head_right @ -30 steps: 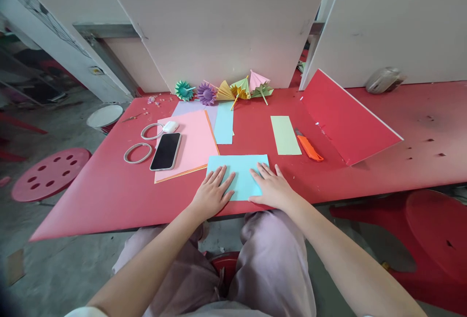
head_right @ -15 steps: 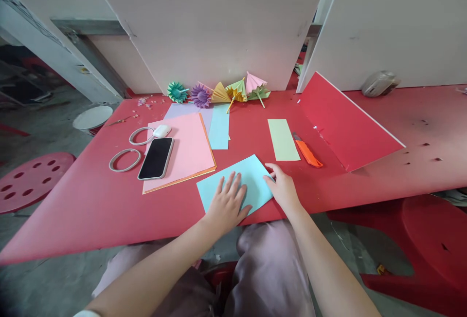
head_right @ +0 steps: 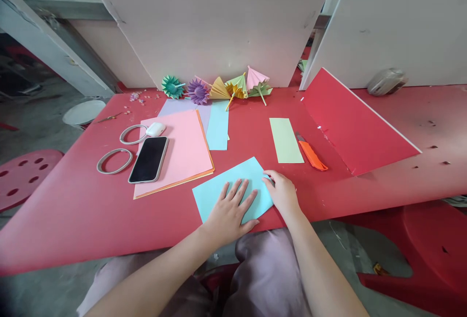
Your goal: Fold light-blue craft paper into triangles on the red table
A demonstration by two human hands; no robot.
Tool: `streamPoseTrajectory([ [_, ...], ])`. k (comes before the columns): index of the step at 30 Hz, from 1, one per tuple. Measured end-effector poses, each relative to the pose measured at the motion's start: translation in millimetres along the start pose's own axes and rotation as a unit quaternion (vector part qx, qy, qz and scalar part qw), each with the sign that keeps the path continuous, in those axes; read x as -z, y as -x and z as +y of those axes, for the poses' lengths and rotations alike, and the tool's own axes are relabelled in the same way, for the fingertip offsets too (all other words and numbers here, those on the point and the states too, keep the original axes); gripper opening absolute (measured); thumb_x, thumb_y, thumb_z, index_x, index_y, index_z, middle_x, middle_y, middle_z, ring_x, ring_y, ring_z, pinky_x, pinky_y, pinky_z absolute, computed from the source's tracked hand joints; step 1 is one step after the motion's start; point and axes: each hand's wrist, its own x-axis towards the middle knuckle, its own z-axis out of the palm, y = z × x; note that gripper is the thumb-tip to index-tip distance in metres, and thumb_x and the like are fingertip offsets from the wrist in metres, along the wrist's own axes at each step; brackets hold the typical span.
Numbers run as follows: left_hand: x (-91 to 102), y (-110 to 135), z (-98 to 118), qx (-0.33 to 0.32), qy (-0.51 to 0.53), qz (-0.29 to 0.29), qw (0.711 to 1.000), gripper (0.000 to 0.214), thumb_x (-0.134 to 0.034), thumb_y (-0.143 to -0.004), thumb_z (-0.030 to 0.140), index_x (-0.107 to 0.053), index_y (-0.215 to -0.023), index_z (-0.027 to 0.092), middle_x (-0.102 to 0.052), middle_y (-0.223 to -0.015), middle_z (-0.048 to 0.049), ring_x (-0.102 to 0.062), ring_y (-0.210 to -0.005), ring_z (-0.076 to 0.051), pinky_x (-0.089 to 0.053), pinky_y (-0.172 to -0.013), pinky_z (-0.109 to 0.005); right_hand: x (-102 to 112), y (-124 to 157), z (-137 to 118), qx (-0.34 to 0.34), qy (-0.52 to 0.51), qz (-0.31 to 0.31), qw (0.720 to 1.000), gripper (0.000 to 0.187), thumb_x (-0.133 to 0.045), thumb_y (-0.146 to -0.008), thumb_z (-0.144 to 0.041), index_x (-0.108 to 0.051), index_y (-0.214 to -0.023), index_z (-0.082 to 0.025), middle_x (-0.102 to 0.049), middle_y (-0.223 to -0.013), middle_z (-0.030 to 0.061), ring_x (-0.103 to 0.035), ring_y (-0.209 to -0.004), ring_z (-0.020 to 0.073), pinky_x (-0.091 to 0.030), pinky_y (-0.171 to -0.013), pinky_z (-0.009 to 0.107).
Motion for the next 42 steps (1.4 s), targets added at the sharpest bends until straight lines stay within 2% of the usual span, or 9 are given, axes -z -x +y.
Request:
streamPoseTrajectory([
  [10,-3.3,-0.6,0.2,0.008,0.016,-0.001,1.000,0.068,-0.024,-0.085,0.063,-0.024,-0.140,0.023,-0.023,-0.146,-0.0128,-0.014,-0.135,-0.031,-0.012,-0.106,-0.052,0.8,1.3,-2.7,-0.034,0.003,0.017,0.999,0.036,-0.050,-0.077,-0.045,-0.063,-0.104,-0.024,-0.066,-0.081,0.0031,-0.060,-0.069,0.0170,-0.044,-0.063,0.028],
  [22,-2.4,-0.1,1.1,0.011,0.002,-0.008,1.000,0.068,-0.027,-0.085,0.061,-0.022,-0.140,0.023,-0.021,-0.147,-0.0128,-0.012,-0.135,-0.030,-0.012,-0.106,-0.052,1.0,1.7,-6.5,-0.060,0.002,0.012,0.998,0.033,-0.048,-0.078,-0.047,-0.064,-0.099,-0.027,-0.066,-0.082,0.0019,-0.059,-0.068,0.0166,-0.042,-0.062,0.028],
  [35,-3.1,0.0,-0.8,0.008,-0.009,0.001,1.000,0.070,-0.025,-0.084,0.064,-0.021,-0.141,0.024,-0.022,-0.147,-0.0115,-0.015,-0.135,-0.030,-0.014,-0.105,-0.052,-1.2,1.6,-5.5,-0.034,0.007,0.020,0.999,0.028,-0.047,-0.080,-0.043,-0.063,-0.095,-0.026,-0.066,-0.081,0.0028,-0.061,-0.076,0.0187,-0.043,-0.061,0.027],
  [42,-1.7,0.2,-2.3,0.000,-0.028,0.000,1.000,0.069,-0.022,-0.085,0.064,-0.021,-0.141,0.024,-0.023,-0.147,-0.0105,-0.014,-0.135,-0.029,-0.014,-0.106,-0.051,-0.9,3.0,-5.9,-0.028,0.008,0.026,0.999,0.029,-0.045,-0.080,-0.042,-0.064,-0.095,-0.026,-0.066,-0.081,0.0032,-0.061,-0.072,0.0178,-0.042,-0.059,0.027],
])
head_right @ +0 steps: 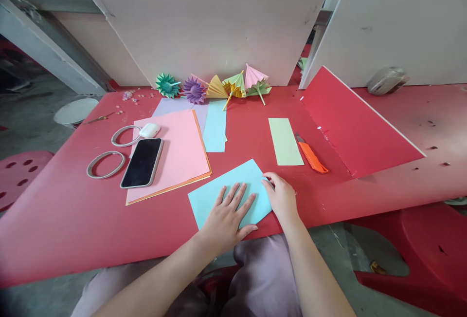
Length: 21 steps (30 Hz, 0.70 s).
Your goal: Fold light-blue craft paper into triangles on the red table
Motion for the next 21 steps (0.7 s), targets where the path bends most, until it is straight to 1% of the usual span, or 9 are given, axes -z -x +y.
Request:
streamPoseTrajectory([
  [5,-1.0,0.4,0.2,0.000,0.012,0.001,1.000,0.068,-0.020,-0.085,0.064,-0.021,-0.141,0.025,-0.022,-0.147,-0.0109,-0.013,-0.136,-0.029,-0.014,-0.106,-0.052,-0.8,0.1,1.2,0.013,0.002,-0.002,1.000,0.028,-0.043,-0.082,-0.040,-0.062,-0.097,-0.025,-0.067,-0.086,0.0038,-0.061,-0.077,0.0184,-0.044,-0.065,0.028],
  [10,-1.7,1.8,-0.1,0.004,0.009,0.000,1.000,0.069,-0.020,-0.084,0.065,-0.021,-0.141,0.026,-0.022,-0.147,-0.0106,-0.014,-0.135,-0.029,-0.015,-0.105,-0.053,-1.7,0.2,1.8,0.030,0.001,0.004,1.000,0.030,-0.042,-0.082,-0.040,-0.063,-0.097,-0.024,-0.067,-0.085,0.0047,-0.061,-0.078,0.0191,-0.045,-0.066,0.029],
  [14,-2.1,1.6,-0.3,0.006,0.001,0.000,1.000,0.068,-0.021,-0.084,0.065,-0.021,-0.141,0.027,-0.024,-0.146,-0.0105,-0.015,-0.135,-0.030,-0.015,-0.105,-0.054,-1.6,0.5,0.8,0.024,0.009,0.011,1.000,0.029,-0.043,-0.082,-0.040,-0.063,-0.097,-0.025,-0.067,-0.085,0.0046,-0.061,-0.079,0.0194,-0.045,-0.064,0.029],
  [21,-1.4,1.5,-0.7,0.008,0.006,0.003,1.000,0.067,-0.022,-0.085,0.064,-0.022,-0.140,0.027,-0.024,-0.146,-0.0103,-0.016,-0.135,-0.030,-0.015,-0.105,-0.054,-0.9,0.3,-0.7,0.013,0.010,0.003,1.000,0.028,-0.044,-0.082,-0.040,-0.062,-0.097,-0.026,-0.067,-0.087,0.0036,-0.061,-0.079,0.0190,-0.044,-0.064,0.028],
])
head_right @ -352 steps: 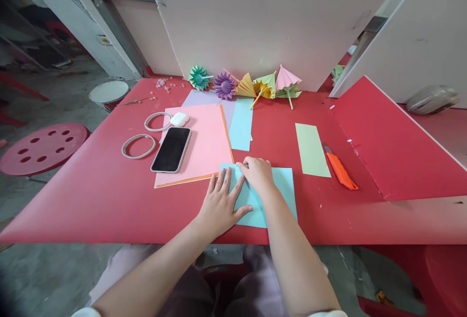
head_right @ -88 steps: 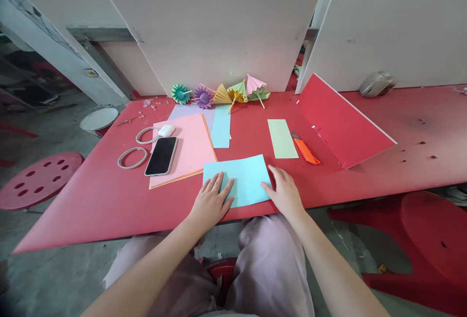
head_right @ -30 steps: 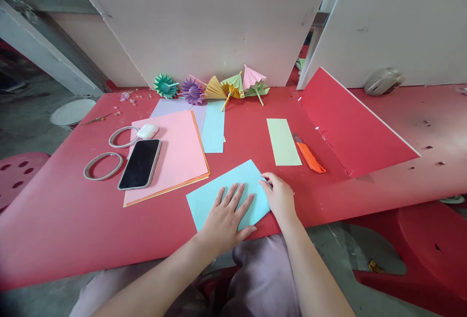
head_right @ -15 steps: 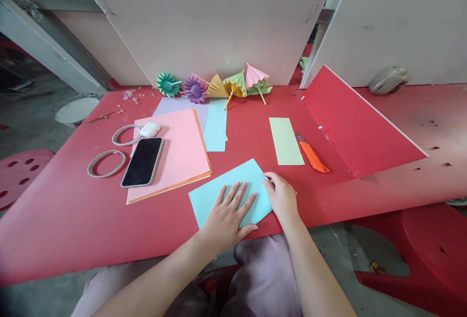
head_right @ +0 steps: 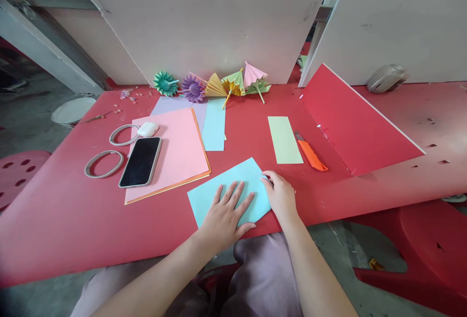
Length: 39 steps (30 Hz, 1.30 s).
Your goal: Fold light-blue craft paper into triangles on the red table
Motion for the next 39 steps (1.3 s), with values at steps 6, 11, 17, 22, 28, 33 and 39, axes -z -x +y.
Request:
streamPoseTrajectory([
  [6,-0.1,0.0,0.4,0.003,-0.005,0.002,1.000,0.067,-0.025,-0.085,0.063,-0.021,-0.141,0.027,-0.024,-0.146,-0.0101,-0.016,-0.135,-0.030,-0.015,-0.105,-0.054,-0.3,0.7,1.0,0.005,-0.004,0.001,1.000,0.029,-0.043,-0.082,-0.040,-0.062,-0.098,-0.025,-0.067,-0.087,0.0040,-0.061,-0.080,0.0194,-0.044,-0.065,0.029],
  [11,-0.4,-0.1,1.2,0.007,0.006,-0.003,1.000,0.058,-0.024,-0.089,0.055,-0.022,-0.140,0.028,-0.023,-0.147,-0.0095,-0.016,-0.135,-0.029,-0.014,-0.105,-0.053,-3.6,0.3,0.4,0.015,-0.004,0.012,1.000,0.026,-0.043,-0.084,-0.037,-0.062,-0.097,-0.024,-0.067,-0.091,0.0035,-0.061,-0.083,0.0185,-0.044,-0.068,0.028],
  [17,0.3,-0.1,2.1,0.010,0.005,0.001,1.000,0.055,-0.024,-0.091,0.050,-0.024,-0.140,0.027,-0.023,-0.147,-0.0103,-0.017,-0.135,-0.029,-0.014,-0.105,-0.054,1.2,17.3,2.3,0.109,0.035,0.179,0.977,0.024,-0.047,-0.084,-0.028,-0.062,-0.101,-0.020,-0.062,-0.093,0.0075,-0.059,-0.084,0.0181,-0.047,-0.070,0.029],
  [22,1.3,0.5,1.6,0.004,0.007,0.004,1.000,0.053,-0.024,-0.091,0.047,-0.022,-0.140,0.026,-0.023,-0.147,-0.0102,-0.017,-0.134,-0.030,-0.016,-0.104,-0.054,3.2,72.9,7.7,0.326,0.045,0.157,0.931,0.029,-0.051,-0.077,-0.007,-0.064,-0.098,-0.021,-0.062,-0.096,0.0074,-0.055,-0.097,0.0204,-0.046,-0.086,0.038],
  [28,0.9,0.7,0.9,-0.002,0.011,0.006,1.000,0.053,-0.027,-0.091,0.042,-0.024,-0.140,0.025,-0.023,-0.146,-0.0114,-0.017,-0.134,-0.031,-0.016,-0.104,-0.055,-3.9,108.3,5.8,0.358,0.101,0.104,0.922,0.036,-0.047,-0.079,-0.007,-0.063,-0.105,-0.026,-0.059,-0.119,0.0068,-0.044,-0.119,0.0258,-0.033,-0.098,0.052],
  [33,1.0,0.5,0.5,-0.004,0.013,0.004,1.000,0.052,-0.026,-0.091,0.043,-0.024,-0.140,0.025,-0.023,-0.146,-0.0114,-0.017,-0.134,-0.031,-0.015,-0.104,-0.055,-3.3,105.2,7.3,0.352,0.119,0.083,0.925,0.040,-0.046,-0.080,-0.008,-0.062,-0.108,-0.031,-0.059,-0.120,0.0052,-0.041,-0.122,0.0257,-0.026,-0.101,0.057],
  [39,0.3,1.1,1.2,0.001,0.007,0.005,1.000,0.058,-0.027,-0.088,0.051,-0.024,-0.140,0.024,-0.022,-0.146,-0.0120,-0.018,-0.134,-0.031,-0.014,-0.104,-0.055,16.4,91.0,18.0,0.310,0.159,0.092,0.933,0.030,-0.047,-0.082,-0.016,-0.067,-0.099,-0.030,-0.060,-0.119,0.0059,-0.044,-0.120,0.0268,-0.019,-0.103,0.060],
])
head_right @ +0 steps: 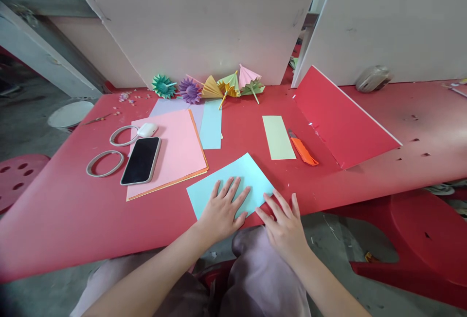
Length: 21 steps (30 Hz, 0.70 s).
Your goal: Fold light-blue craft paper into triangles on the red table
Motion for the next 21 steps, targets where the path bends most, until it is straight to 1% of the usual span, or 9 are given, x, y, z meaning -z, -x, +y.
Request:
streamPoseTrajectory([
  [3,-0.6,-0.1,0.5,-0.001,-0.005,0.000,1.000,0.061,-0.028,-0.087,0.054,-0.024,-0.140,0.024,-0.022,-0.147,-0.0120,-0.018,-0.134,-0.032,-0.013,-0.104,-0.055,4.1,-1.8,17.2,0.000,0.037,-0.012,0.999,0.030,-0.047,-0.082,-0.015,-0.068,-0.098,-0.029,-0.060,-0.119,0.0056,-0.044,-0.121,0.0273,-0.019,-0.103,0.060],
  [10,-0.7,-0.1,0.3,-0.002,-0.013,-0.007,1.000,0.062,-0.029,-0.086,0.055,-0.023,-0.140,0.025,-0.021,-0.147,-0.0116,-0.018,-0.134,-0.032,-0.012,-0.104,-0.054,5.0,-5.6,53.4,-0.048,0.118,-0.010,0.992,0.026,-0.050,-0.079,-0.015,-0.069,-0.094,-0.025,-0.058,-0.121,0.0065,-0.044,-0.121,0.0274,-0.019,-0.104,0.058],
  [12,-0.6,0.4,0.3,-0.002,-0.014,-0.010,1.000,0.062,-0.029,-0.086,0.055,-0.023,-0.140,0.025,-0.021,-0.147,-0.0114,-0.018,-0.134,-0.032,-0.012,-0.104,-0.054,6.8,-8.5,63.2,-0.059,0.132,-0.011,0.989,0.024,-0.051,-0.078,-0.014,-0.069,-0.090,-0.024,-0.057,-0.122,0.0061,-0.043,-0.121,0.0279,-0.018,-0.104,0.059],
  [14,-0.2,0.5,0.3,-0.003,-0.013,-0.013,1.000,0.062,-0.028,-0.086,0.055,-0.023,-0.140,0.025,-0.021,-0.147,-0.0118,-0.018,-0.134,-0.032,-0.013,-0.104,-0.055,9.5,-10.9,70.9,-0.077,0.132,0.003,0.988,0.022,-0.052,-0.078,-0.014,-0.069,-0.087,-0.024,-0.055,-0.125,0.0053,-0.041,-0.122,0.0286,-0.018,-0.104,0.060],
  [15,0.3,0.2,0.2,-0.005,-0.011,-0.014,1.000,0.062,-0.028,-0.087,0.055,-0.023,-0.140,0.024,-0.021,-0.147,-0.0121,-0.017,-0.134,-0.033,-0.013,-0.104,-0.055,10.8,-11.5,72.9,-0.088,0.124,0.020,0.988,0.023,-0.051,-0.078,-0.014,-0.069,-0.089,-0.024,-0.055,-0.125,0.0052,-0.041,-0.122,0.0286,-0.019,-0.104,0.059],
  [17,1.7,-1.9,-1.1,-0.017,-0.006,-0.018,1.000,0.062,-0.026,-0.087,0.055,-0.024,-0.140,0.023,-0.022,-0.147,-0.0127,-0.017,-0.134,-0.033,-0.013,-0.104,-0.055,11.7,-10.8,71.0,-0.105,0.086,0.075,0.988,0.029,-0.050,-0.079,-0.013,-0.066,-0.100,-0.024,-0.056,-0.124,0.0059,-0.044,-0.121,0.0269,-0.025,-0.104,0.056],
  [19,3.3,-6.0,-3.8,-0.039,0.000,-0.025,0.999,0.061,-0.024,-0.088,0.056,-0.024,-0.140,0.023,-0.022,-0.146,-0.0130,-0.017,-0.134,-0.033,-0.013,-0.103,-0.055,9.1,-7.8,59.7,-0.107,0.009,0.123,0.987,0.038,-0.047,-0.081,-0.011,-0.058,-0.115,-0.024,-0.057,-0.122,0.0067,-0.047,-0.119,0.0233,-0.034,-0.102,0.049],
  [20,4.1,-8.6,-5.8,-0.052,0.001,-0.029,0.998,0.061,-0.024,-0.088,0.056,-0.024,-0.140,0.023,-0.022,-0.147,-0.0131,-0.018,-0.134,-0.033,-0.014,-0.103,-0.055,6.2,-5.8,51.3,-0.100,-0.039,0.131,0.986,0.042,-0.045,-0.082,-0.011,-0.053,-0.121,-0.024,-0.056,-0.123,0.0069,-0.047,-0.118,0.0215,-0.038,-0.100,0.044],
  [21,4.7,-11.5,-8.0,-0.064,0.001,-0.034,0.997,0.061,-0.024,-0.088,0.056,-0.024,-0.140,0.024,-0.021,-0.147,-0.0131,-0.018,-0.134,-0.033,-0.014,-0.103,-0.055,2.5,-4.0,42.0,-0.092,-0.087,0.119,0.985,0.046,-0.044,-0.083,-0.011,-0.048,-0.127,-0.023,-0.054,-0.125,0.0071,-0.047,-0.119,0.0200,-0.041,-0.099,0.041],
])
